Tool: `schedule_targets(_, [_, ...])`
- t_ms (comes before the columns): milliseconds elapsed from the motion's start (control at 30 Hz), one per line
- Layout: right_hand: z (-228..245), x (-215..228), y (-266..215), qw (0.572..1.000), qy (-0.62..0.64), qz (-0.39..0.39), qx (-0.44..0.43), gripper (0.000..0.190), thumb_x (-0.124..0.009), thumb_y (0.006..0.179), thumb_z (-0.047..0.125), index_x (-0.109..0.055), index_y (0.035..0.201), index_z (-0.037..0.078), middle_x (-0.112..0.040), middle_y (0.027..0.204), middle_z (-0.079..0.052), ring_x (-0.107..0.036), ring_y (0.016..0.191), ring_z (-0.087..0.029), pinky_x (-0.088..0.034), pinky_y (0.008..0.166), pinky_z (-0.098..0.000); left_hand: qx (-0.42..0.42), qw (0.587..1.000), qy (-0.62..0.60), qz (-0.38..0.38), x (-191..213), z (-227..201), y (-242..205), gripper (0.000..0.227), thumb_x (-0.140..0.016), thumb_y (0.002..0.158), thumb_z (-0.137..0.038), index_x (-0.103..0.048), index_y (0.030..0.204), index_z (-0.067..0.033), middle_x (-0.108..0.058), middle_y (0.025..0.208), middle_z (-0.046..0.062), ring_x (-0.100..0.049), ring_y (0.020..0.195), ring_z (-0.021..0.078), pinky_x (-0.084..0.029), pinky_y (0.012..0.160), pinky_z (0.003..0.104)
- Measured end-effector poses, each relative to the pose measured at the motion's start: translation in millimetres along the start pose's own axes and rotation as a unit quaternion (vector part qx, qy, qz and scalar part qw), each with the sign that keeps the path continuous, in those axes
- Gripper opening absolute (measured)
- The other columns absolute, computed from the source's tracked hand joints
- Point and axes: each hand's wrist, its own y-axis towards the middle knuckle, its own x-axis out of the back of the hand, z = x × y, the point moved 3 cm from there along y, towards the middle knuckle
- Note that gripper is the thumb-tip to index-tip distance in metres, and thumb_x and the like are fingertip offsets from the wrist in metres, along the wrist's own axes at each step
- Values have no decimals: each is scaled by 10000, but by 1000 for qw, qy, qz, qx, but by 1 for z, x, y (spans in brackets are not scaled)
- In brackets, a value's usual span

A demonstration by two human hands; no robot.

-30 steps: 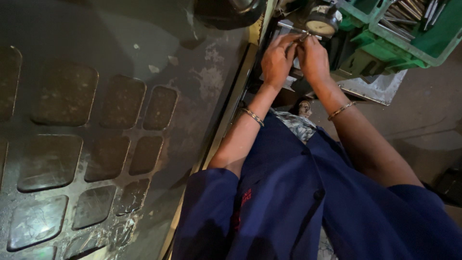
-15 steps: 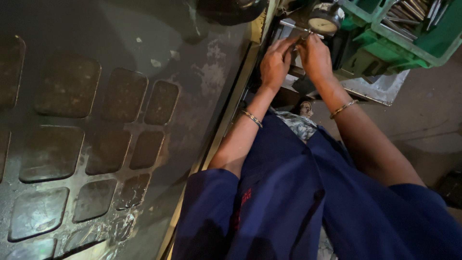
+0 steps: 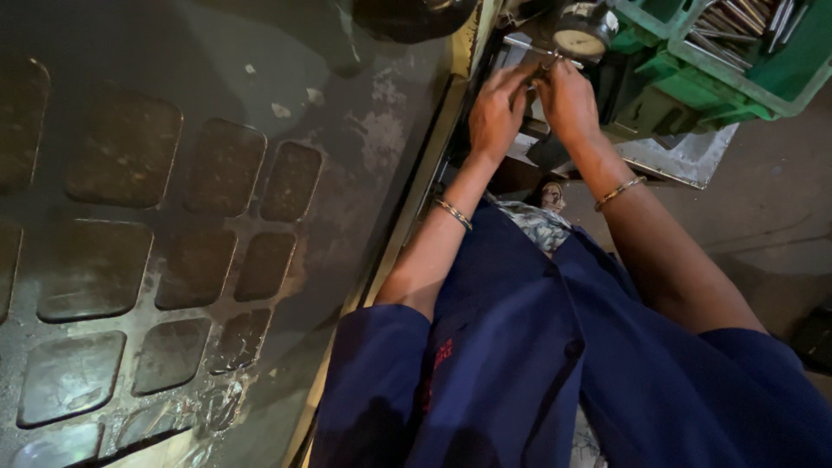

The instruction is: The person repeatedly picks up small metal rods from a green bin and measures them using a dial caliper mounted on a stand. The person adjusts the caliper jaws around each rod, reads the dial, and then places the rod back into the bin. This process is repeated for several rods.

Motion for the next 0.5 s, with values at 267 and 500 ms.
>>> schedule_targets(267, [-8, -7, -1, 999, -38, 7, 7, 295, -631, 956, -22, -566, 1244, -8, -637, 1169, -269, -611, 995, -518, -512, 809, -568, -54, 997, -32, -40, -2, -14, 7, 302, -656, 1011, -179, -677, 1312, -201, -691, 1304, 39, -668, 1237, 273, -543, 1060, 353])
schedule_targets(500, [-15, -10, -4, 999, -36, -8, 18, 280, -587, 976, -49, -566, 1252, 1, -642, 1185, -275, -620, 1001, -517, -521, 804, -564, -54, 998, -32, -14, -6, -15, 10, 335, -675, 1003, -205, -665, 1337, -209, -701, 1328, 44, -674, 1205, 275, -555, 1025, 359])
